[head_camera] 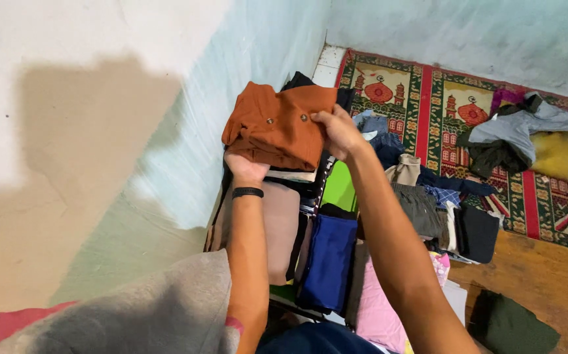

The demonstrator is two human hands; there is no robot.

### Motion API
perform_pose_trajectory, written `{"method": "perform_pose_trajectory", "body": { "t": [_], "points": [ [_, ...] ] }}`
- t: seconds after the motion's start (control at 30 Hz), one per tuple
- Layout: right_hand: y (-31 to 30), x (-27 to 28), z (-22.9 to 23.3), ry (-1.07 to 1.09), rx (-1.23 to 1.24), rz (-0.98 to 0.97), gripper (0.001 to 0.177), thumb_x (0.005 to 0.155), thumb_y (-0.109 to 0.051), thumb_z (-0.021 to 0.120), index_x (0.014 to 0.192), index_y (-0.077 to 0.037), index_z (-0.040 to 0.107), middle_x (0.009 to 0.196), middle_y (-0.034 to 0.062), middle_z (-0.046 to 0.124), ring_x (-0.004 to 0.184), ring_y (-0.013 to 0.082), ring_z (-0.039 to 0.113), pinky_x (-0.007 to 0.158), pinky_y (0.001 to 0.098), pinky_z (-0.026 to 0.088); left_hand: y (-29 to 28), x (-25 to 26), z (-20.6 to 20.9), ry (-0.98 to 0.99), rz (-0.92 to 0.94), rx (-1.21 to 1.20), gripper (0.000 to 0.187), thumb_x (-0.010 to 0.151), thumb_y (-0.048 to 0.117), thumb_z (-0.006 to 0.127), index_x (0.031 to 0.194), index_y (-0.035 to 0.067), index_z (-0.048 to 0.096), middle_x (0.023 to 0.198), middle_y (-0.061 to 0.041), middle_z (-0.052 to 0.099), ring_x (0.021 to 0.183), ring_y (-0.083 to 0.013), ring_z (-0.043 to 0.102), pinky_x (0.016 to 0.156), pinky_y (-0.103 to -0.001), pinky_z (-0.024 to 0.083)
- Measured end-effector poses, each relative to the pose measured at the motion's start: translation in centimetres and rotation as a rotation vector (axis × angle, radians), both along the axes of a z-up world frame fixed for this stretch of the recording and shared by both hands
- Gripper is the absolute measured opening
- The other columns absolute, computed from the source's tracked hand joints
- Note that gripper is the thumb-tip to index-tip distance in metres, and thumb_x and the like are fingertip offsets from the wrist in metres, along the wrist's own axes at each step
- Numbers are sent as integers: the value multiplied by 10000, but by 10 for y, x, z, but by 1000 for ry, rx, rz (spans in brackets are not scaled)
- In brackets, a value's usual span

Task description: Folding a shirt, a pair of pants, and a pair of underwear on a table and placing them in stacks.

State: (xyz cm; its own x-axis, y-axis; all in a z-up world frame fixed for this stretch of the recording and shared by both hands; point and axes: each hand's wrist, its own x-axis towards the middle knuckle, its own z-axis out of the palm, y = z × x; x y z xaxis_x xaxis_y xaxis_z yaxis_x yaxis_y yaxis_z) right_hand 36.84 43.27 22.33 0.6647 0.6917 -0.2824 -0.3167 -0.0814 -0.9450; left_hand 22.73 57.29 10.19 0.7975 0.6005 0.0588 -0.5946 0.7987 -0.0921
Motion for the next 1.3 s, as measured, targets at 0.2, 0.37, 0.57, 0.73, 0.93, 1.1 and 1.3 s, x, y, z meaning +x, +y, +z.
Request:
{"method": "perform_pose_trajectory", "body": {
  "t": [0.2, 0.37, 0.57, 0.73, 0.93, 1.1, 1.3],
  "points": [
    [-4, 4, -19, -16, 26, 19, 290, 972, -105, 580, 1252, -78, 507, 1190, 79, 664, 1063, 219, 688, 908, 449, 608, -3, -6, 1, 116, 37, -73, 601, 1053, 362, 249, 1549, 61, 407, 1613, -175, 394, 1471, -386, 389, 1207, -551, 330],
    [-5, 10, -23, -19, 9, -6, 281, 977, -126, 574, 1245, -78, 506, 1176, 90, 663, 1048, 232, 687, 893, 450, 609, -17, -15, 13, 101, 78, -73, 625, 1036, 380, 270, 1550, 55, 411, 1621, -182, 388, 1476, -389, 397, 1209, -559, 339],
    [-9, 2, -15, -93, -58, -16, 299, 996, -168, 561, 1271, -94, 471, 1168, 79, 649, 1016, 216, 687, 833, 442, 615, -54, -21, 44, 595, 289, 79, 782, 933, 596, 478, 1550, 124, 394, 1610, -75, 391, 1463, -258, 350, 1167, -493, 276],
    [-15, -8, 3, -143, -164, -10, 314, 1014, -256, 534, 1291, -136, 450, 1154, 59, 641, 975, 203, 687, 741, 452, 618, -36, -7, 26, 878, 332, 217, 701, 838, 253, 767, 1425, 40, 451, 1457, -133, 555, 1351, -260, 532, 1143, -434, 449],
    [-20, -1, -3, -186, -218, 45, 367, 1040, -377, 507, 1295, -119, 452, 1099, 72, 663, 865, 224, 677, 611, 439, 578, -30, -12, 13, 432, 220, 71, 539, 876, 129, 606, 1404, 43, 541, 1419, -95, 585, 1304, -274, 545, 1123, -409, 432],
    [-19, 1, -11, -229, -220, 30, 367, 1022, -388, 525, 1279, -126, 519, 1098, 54, 677, 870, 215, 687, 599, 443, 584, -33, -21, 11, 289, 171, 24, 550, 835, 37, 587, 1385, 43, 557, 1410, -106, 586, 1297, -296, 552, 1144, -432, 427],
    [-20, -15, -16, -1468, -535, -330, 485, 947, -353, 720, 1249, 2, 584, 1132, 224, 647, 979, 434, 658, 766, 550, 563, -29, -24, 9, 345, 122, 92, 527, 842, 35, 571, 1369, 22, 570, 1410, -103, 598, 1293, -289, 561, 1140, -416, 433]
  ]
}}
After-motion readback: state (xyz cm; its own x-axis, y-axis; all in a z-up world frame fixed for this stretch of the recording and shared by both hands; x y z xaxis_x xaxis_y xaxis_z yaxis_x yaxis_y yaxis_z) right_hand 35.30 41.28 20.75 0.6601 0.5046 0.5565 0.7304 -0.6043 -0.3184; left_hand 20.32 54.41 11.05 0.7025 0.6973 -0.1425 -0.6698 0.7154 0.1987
